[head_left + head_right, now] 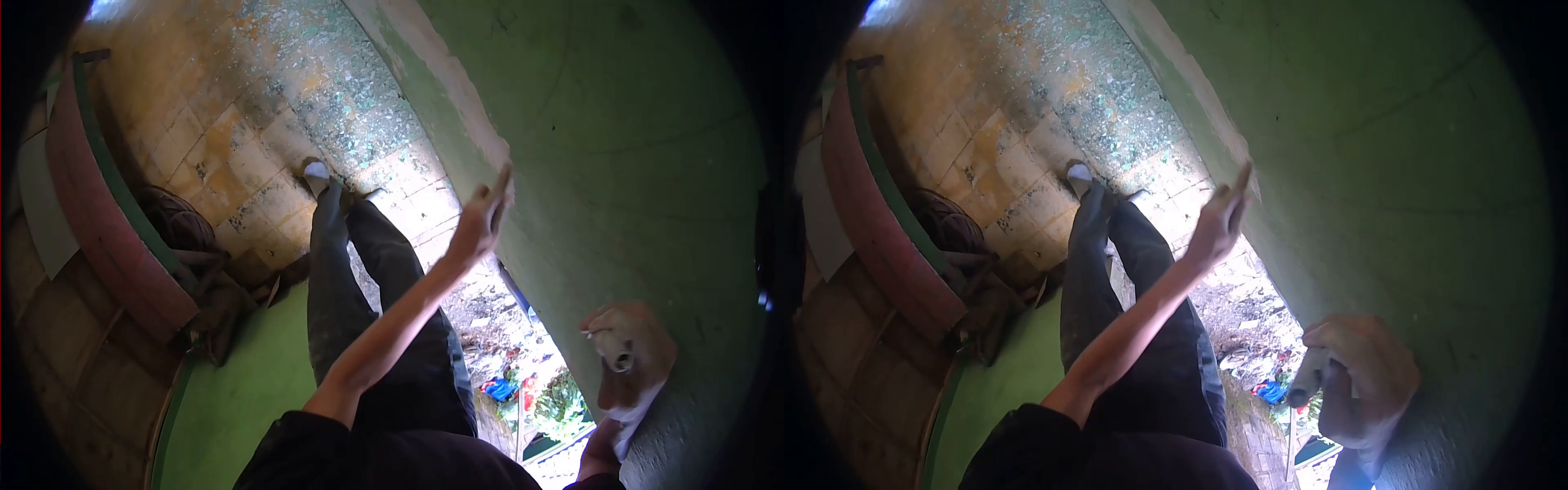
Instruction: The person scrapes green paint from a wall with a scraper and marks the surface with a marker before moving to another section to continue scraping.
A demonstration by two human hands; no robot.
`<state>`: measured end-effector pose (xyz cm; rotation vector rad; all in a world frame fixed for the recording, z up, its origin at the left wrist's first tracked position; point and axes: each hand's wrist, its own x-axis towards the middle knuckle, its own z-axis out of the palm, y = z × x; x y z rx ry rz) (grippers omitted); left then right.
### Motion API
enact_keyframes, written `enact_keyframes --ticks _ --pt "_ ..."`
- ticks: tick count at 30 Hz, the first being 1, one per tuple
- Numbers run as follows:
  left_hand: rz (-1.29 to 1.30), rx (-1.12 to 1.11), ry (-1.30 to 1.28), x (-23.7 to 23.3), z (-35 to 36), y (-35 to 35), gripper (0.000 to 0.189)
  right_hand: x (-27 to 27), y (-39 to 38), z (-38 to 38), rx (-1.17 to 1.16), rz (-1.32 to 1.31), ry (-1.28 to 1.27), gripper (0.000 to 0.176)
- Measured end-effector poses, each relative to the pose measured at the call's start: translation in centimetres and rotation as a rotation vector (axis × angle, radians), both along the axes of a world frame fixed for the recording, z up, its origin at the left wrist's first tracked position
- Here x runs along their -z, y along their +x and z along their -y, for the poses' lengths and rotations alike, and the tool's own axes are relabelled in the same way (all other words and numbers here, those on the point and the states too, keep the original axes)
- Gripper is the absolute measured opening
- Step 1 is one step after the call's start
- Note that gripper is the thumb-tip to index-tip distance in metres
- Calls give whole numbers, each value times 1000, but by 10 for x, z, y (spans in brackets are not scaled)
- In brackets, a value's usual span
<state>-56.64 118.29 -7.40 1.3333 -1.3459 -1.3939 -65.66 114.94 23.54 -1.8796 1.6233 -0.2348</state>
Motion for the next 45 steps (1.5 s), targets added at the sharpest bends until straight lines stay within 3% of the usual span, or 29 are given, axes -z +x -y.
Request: enact_keyframes --ticks 5,11,14,18,19,21,24,27,28,31,33,35,36,38,41,43,45 --pt "58 -114 48 14 45 8 54 6 -1 2 -10 18 100 22" --pt "-2 -39 -61 12 6 -3 67 18 3 8 7 34 163 22" --pt "87 14 -23 21 44 20 70 23 0 7 1 31 202 24" --pt "-77 -126 18 -3 24 -5 65 28 0 7 28 7 229 29" --pt "14 -45 32 -9 16 -6 61 30 -1 8 19 5 233 30" --pt "38 -145 -98 12 32 -4 61 33 -2 11 -6 -2 237 31" --pt "55 -101 42 13 81 26 66 34 -4 7 -6 -3 254 31" --pt "-66 -92 16 8 34 6 76 35 -3 9 5 2 266 31" --pt "1 -6 52 4 26 6 57 35 -2 8 -11 -6 271 32" --pt "52 -242 18 13 101 23 50 34 -6 7 -2 8 294 32" --pt "2 -174 129 4 114 34 50 34 -5 7 24 23 295 32" --pt "1 -134 -55 28 45 14 55 33 0 10 35 23 284 31" --pt "-22 -27 94 5 30 13 56 33 1 10 34 32 284 30" --pt "-28 -7 136 9 38 18 56 34 -1 9 24 45 281 30" --pt "-23 -142 -59 27 64 26 54 38 -5 6 2 17 260 30" --pt "49 -258 -53 3 116 27 56 38 -6 2 39 13 288 31" --pt "33 -282 -41 14 122 25 59 34 -7 2 44 11 288 31"
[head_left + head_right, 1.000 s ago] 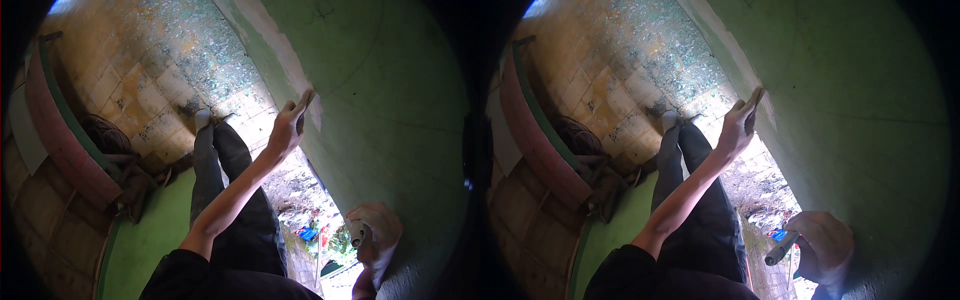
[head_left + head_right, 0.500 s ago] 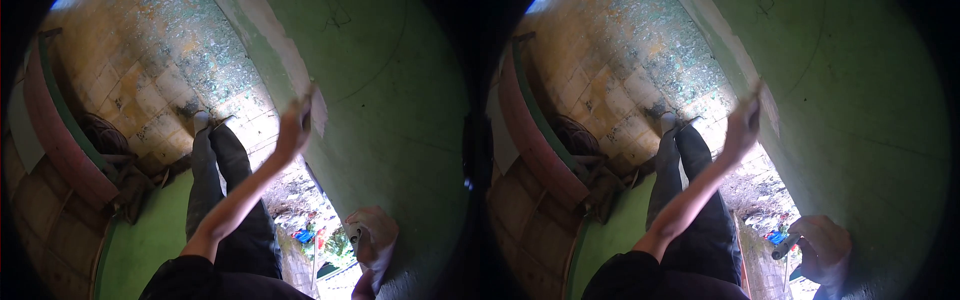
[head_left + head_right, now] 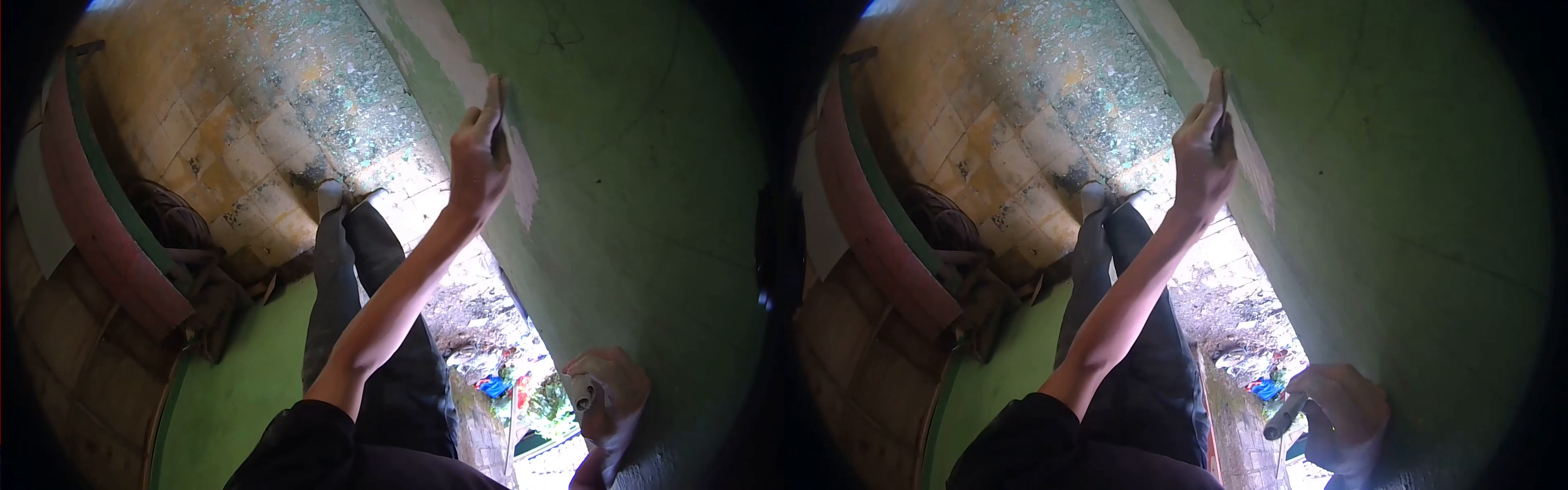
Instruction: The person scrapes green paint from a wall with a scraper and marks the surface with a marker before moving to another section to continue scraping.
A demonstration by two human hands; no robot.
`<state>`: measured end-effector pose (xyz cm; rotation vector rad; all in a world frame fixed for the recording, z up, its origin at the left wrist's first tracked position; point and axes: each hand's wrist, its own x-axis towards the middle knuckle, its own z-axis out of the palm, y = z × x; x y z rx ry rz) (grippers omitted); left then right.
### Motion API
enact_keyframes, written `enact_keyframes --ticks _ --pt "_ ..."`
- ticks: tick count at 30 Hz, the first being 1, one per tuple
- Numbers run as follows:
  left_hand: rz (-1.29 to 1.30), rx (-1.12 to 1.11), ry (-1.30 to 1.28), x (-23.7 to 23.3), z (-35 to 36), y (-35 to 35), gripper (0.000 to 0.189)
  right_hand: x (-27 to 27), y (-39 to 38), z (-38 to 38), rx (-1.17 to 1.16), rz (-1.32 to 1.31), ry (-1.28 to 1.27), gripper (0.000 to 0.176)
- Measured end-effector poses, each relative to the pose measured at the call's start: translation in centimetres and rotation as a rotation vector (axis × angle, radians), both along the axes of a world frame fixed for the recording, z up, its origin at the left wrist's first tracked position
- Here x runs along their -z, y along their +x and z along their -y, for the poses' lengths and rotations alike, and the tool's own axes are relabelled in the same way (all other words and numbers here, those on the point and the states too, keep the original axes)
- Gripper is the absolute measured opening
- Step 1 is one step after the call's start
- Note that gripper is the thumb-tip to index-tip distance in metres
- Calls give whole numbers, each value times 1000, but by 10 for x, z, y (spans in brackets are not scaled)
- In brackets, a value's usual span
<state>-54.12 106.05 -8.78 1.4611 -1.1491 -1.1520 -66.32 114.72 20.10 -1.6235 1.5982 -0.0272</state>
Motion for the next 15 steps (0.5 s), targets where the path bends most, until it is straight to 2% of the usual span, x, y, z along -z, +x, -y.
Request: enact_keyframes --ticks 2,3,5,6,7,9,10,11,13,14,15 --pt "23 14 -31 9 -24 -5 63 0 3 4 -6 24 -27 31" --pt "30 81 -21 8 -49 -10 74 0 4 5 7 32 -26 31" --pt "-18 138 8 2 -78 -24 76 -1 6 4 34 36 -23 32" --pt "-90 55 8 4 -74 -29 73 0 5 2 36 28 -29 20" --pt "-28 48 65 5 -53 -19 68 1 3 -1 36 21 -28 14" --pt "4 36 83 3 -6 2 68 5 3 -2 43 13 -25 18" --pt "-16 89 166 0 -6 6 69 4 4 -1 48 9 -14 17" --pt "56 51 -18 11 -33 -5 71 3 6 1 46 6 -12 16" --pt "-53 219 102 -2 -82 -18 73 3 12 5 84 11 13 15" --pt "-38 184 75 -3 -77 -17 73 1 13 5 96 10 35 15" --pt "-12 60 39 9 -54 -15 72 0 12 5 90 13 42 15"
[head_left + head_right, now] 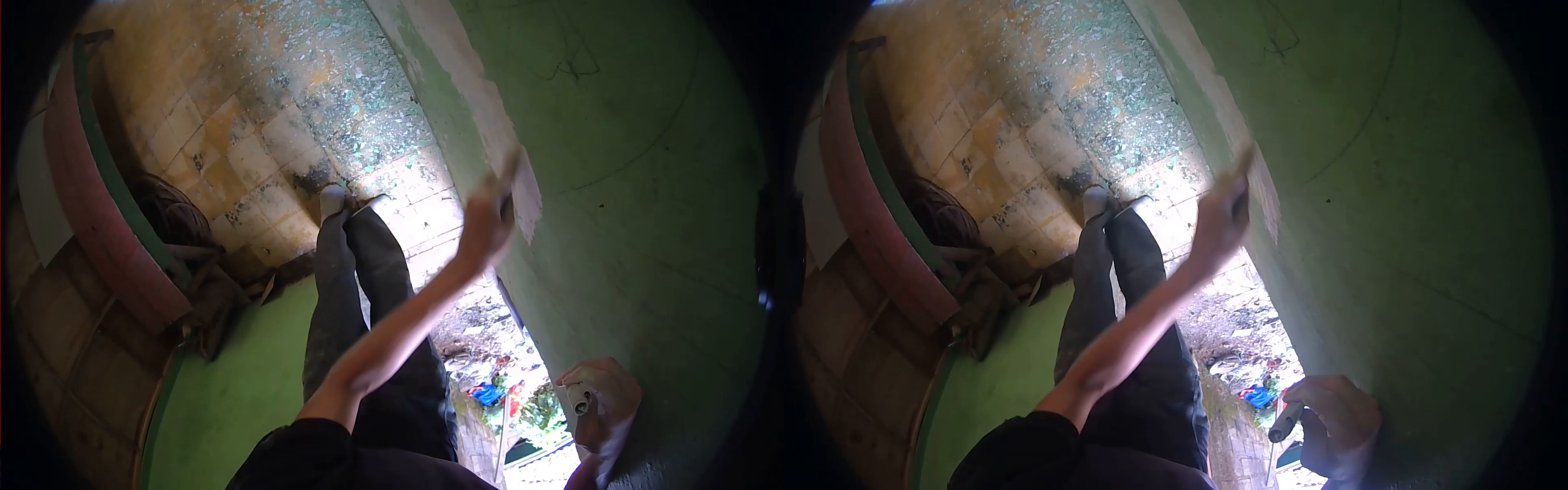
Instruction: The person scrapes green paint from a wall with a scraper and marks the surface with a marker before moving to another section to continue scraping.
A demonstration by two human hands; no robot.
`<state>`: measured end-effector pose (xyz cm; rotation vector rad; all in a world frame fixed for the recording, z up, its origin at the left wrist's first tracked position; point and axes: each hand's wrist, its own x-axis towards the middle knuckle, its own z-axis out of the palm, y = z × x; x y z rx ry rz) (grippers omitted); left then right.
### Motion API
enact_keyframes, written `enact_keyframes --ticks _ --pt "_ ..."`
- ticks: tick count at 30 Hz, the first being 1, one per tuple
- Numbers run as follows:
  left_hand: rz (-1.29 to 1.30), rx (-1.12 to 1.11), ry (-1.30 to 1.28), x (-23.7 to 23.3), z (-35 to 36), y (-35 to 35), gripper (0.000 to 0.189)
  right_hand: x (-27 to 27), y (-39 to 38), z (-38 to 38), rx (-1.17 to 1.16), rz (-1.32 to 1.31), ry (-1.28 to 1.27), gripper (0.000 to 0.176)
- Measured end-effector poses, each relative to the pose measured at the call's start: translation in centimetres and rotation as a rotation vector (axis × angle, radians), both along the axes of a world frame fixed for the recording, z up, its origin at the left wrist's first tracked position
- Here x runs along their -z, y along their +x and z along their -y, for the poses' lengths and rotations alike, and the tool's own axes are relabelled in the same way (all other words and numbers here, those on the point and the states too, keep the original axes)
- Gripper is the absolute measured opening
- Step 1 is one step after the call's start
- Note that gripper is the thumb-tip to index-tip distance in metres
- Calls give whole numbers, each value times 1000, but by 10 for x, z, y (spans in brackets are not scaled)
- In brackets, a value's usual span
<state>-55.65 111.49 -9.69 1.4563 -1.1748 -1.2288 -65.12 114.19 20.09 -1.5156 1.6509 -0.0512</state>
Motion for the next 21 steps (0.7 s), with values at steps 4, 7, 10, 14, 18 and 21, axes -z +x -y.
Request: enact_keyframes --ticks 4,7,10,14,18,21 --pt "-8 24 37 -11 50 28 64 0 1 0 40 32 18 13" --pt "-44 52 -53 -17 1 10 66 -1 7 6 53 28 66 13" --pt "87 65 -42 13 53 34 68 2 2 2 52 16 42 15" --pt "-43 84 2 -24 -9 3 68 4 0 -2 79 9 38 19" --pt "32 92 52 -5 64 37 70 4 -4 -6 67 9 48 20" --pt "-24 153 34 -21 -6 14 66 6 -8 -6 25 8 -14 12"
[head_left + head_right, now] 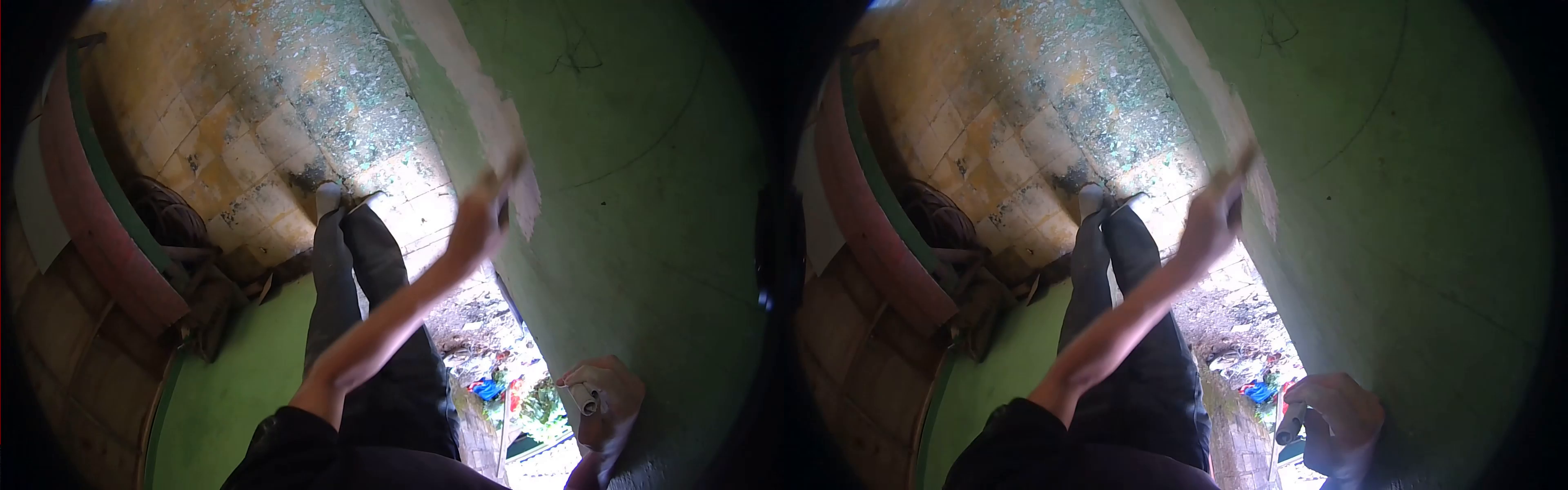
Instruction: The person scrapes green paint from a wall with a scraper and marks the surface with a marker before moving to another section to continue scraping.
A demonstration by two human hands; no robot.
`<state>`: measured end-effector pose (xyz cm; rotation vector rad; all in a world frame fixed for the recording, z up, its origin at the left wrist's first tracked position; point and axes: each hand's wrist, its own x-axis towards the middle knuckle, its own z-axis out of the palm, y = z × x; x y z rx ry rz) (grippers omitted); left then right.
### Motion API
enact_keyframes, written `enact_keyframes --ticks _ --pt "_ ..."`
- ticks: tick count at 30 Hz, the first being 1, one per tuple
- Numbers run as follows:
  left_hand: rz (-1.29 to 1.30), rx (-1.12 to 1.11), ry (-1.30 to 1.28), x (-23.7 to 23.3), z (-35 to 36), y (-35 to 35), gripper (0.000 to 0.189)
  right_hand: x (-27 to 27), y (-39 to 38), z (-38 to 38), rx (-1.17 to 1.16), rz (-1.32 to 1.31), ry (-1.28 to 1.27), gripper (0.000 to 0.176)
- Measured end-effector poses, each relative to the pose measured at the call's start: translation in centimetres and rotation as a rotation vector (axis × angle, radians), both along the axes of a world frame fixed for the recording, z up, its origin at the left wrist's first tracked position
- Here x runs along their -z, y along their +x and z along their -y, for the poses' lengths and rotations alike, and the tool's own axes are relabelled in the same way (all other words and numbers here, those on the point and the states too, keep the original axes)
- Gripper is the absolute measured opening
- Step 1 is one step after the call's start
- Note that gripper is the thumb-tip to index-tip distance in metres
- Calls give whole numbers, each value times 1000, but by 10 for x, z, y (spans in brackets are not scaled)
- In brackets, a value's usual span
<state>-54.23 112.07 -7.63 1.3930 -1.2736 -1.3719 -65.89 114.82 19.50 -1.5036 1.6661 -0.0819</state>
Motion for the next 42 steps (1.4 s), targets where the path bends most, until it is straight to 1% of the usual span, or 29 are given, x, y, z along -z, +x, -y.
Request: enact_keyframes --ticks 1,2,3,5,7,8,10,11,13,15,16,18,19,21,22,23,25,26,27,28,29,31,32,33,35,36,37,39,42 --pt "-23 11 -2 1 -21 -9 65 -2 1 1 -9 8 10 16" --pt "50 15 -129 11 -32 -17 64 -3 1 3 -23 20 20 28" --pt "49 -41 -99 10 -18 -15 63 -5 0 5 -26 22 29 28" --pt "50 -129 -43 7 40 5 62 -6 -1 3 -8 33 44 29" --pt "17 -129 -100 8 41 4 75 -6 1 2 13 20 37 28" --pt "-17 -103 -83 14 7 -10 69 -5 2 4 15 17 21 27" --pt "54 91 4 -4 -40 -20 82 -4 0 1 25 11 12 26" --pt "26 93 61 -5 -40 -20 79 -5 -1 0 26 10 17 25" --pt "56 -67 18 7 5 -9 76 -5 -3 2 -13 19 5 24" --pt "-58 -79 49 15 21 -6 73 -4 -2 -1 -4 13 10 23" --pt "-139 -6 172 13 -3 -10 73 -5 -1 -2 10 0 19 23" --pt "-52 -18 13 -17 -33 -21 77 -4 2 2 28 -11 31 23" --pt "-31 12 58 -20 -37 -20 81 -6 4 3 38 -15 55 23" --pt "-28 -27 76 -5 -13 -11 80 -8 3 4 34 -19 71 22" --pt "30 -36 -6 7 1 -5 79 -7 2 3 30 -16 67 22" --pt "69 -35 -50 8 12 3 74 -6 1 1 27 -14 69 21" --pt "-36 -97 14 -3 1 -11 68 -1 -2 -2 -7 10 28 20" --pt "-42 -79 29 -11 -17 -19 66 -1 -4 0 -35 19 1 20" --pt "-50 -64 22 -17 -24 -23 64 -3 -2 2 -2 6 27 19" --pt "-32 -33 -25 -13 -24 -20 64 -6 3 4 29 -1 58 19" --pt "-3 -88 -64 -1 -18 -20 66 -8 5 3 61 -3 102 19" --pt "51 -178 -138 1 41 -1 70 -3 -2 -3 20 7 48 19" --pt "-1 -138 4 -8 63 10 71 -2 -5 -5 0 1 14 19" --pt "-15 -131 -33 -7 53 6 70 -4 -5 -4 7 -1 26 19" --pt "-25 -125 -115 1 11 -3 67 -4 -1 -1 13 14 43 21" --pt "-40 -65 -55 -10 -1 -5 69 -5 1 1 16 17 54 21" --pt "-10 5 28 -11 -3 -4 67 -5 3 2 16 20 57 22" --pt "79 -206 -195 19 30 1 63 -5 1 0 12 15 49 24" --pt "-65 -33 125 20 24 3 59 -4 -1 -4 19 9 47 26"
